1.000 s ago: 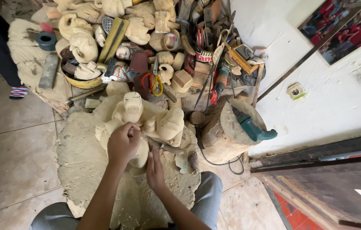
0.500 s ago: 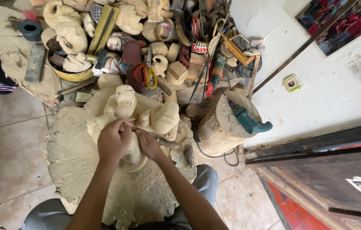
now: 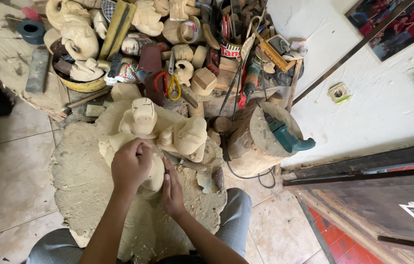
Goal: Inspecting and manipulating small wooden carvings on a tree stump workbench in a workshop.
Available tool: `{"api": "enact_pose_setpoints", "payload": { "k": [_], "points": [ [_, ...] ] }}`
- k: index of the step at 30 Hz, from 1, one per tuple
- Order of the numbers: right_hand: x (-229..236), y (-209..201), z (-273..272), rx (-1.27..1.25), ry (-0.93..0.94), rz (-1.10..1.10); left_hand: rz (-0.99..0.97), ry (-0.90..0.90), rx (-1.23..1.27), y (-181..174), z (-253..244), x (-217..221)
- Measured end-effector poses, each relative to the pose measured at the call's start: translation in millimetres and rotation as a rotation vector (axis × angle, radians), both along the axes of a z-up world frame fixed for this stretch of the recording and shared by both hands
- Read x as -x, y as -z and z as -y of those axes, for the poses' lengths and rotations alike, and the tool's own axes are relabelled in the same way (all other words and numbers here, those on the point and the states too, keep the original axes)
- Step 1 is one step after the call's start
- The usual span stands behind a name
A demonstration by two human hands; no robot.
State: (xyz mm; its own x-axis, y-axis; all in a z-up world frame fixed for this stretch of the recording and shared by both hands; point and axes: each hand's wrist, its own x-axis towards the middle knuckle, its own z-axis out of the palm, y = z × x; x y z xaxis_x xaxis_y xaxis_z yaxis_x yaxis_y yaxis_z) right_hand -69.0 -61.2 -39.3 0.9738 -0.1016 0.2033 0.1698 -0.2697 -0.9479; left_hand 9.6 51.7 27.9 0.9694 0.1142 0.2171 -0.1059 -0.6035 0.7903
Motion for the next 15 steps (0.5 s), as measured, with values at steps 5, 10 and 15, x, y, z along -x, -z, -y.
{"api": "enact_pose_setpoints", "payload": {
  "k": [5,10,15],
  "points": [
    [-31.4,1.6,16.0,0.035,0.005,-0.489,0.03,0.003,-0.038,2.8,1.8,-1.9],
    [-64.3,38.4,7.5,-0.013,-0.065,-0.272,0.031,-0.019,-0.02,-4.5,-2.6,1.2],
    [-17.7,-41.1,-16.6,0.053,-0.054,-0.067,0.067,-0.01,0.023,-2.2,-9.1,0.8]
  ]
}}
